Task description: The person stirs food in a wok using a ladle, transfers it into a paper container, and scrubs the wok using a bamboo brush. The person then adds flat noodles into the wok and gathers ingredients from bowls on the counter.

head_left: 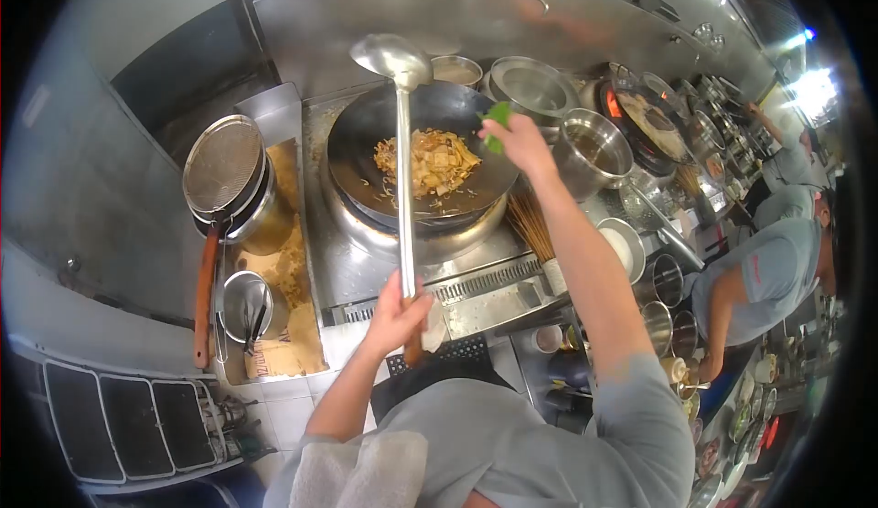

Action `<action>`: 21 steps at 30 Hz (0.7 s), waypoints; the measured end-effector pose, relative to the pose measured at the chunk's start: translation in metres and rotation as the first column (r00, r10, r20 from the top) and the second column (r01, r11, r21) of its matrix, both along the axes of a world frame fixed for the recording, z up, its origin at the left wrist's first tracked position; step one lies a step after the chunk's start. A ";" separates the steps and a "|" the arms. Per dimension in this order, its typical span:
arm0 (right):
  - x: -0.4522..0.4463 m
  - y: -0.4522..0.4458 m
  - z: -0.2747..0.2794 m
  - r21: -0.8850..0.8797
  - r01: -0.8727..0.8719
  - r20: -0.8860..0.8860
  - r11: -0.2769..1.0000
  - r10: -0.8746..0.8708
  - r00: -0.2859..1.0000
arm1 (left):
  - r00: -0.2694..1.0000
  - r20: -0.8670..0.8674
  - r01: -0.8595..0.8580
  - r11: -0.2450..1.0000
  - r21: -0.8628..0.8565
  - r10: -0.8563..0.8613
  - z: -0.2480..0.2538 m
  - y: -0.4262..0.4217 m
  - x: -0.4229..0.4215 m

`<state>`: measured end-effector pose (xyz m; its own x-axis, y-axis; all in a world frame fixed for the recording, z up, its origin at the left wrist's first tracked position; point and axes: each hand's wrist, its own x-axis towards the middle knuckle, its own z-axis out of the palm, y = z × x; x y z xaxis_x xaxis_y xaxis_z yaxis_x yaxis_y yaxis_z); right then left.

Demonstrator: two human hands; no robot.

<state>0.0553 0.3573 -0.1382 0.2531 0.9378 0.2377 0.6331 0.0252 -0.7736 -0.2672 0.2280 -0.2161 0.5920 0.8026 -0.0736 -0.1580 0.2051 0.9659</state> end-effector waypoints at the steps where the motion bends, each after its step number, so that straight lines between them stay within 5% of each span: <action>1: -0.009 0.021 -0.002 -0.019 -0.013 0.118 1.000 0.016 0.993 | 0.999 -0.033 -0.028 0.999 0.020 0.029 -0.001 -0.003 -0.012; 2: -0.009 0.050 -0.016 -0.071 -0.049 0.121 0.996 0.057 0.991 | 0.996 -0.066 -0.059 0.997 0.042 0.061 -0.002 -0.006 -0.022; 4: -0.024 0.074 -0.022 0.045 -0.100 0.502 0.994 0.064 0.863 | 0.984 -0.119 -0.123 0.989 0.083 0.132 -0.001 -0.015 -0.036; 7: -0.029 0.108 -0.016 -0.184 -0.217 -0.007 0.959 0.219 0.976 | 0.953 -0.178 -0.224 0.966 0.128 0.245 -0.005 -0.031 -0.046; 14: -0.004 0.175 -0.024 -0.145 -0.284 0.061 0.948 0.296 0.953 | 0.868 -0.228 -0.411 0.895 0.171 0.442 -0.001 -0.051 -0.023; 17: 0.005 0.185 -0.033 -0.147 -0.300 -0.357 0.942 0.233 0.905 | 0.852 -0.232 -0.452 0.883 0.126 0.469 -0.004 -0.054 -0.009; 21: 0.005 0.166 -0.020 -0.302 -0.215 -0.040 0.929 0.213 0.976 | 0.845 -0.227 -0.480 0.874 0.075 0.483 -0.002 -0.053 0.013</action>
<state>0.0599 0.5230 -0.1584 0.0389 0.9970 -0.0674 0.6336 -0.0768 -0.7698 -0.2538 0.1753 -0.2177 0.0982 0.9845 -0.1455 -0.0055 0.1468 0.9892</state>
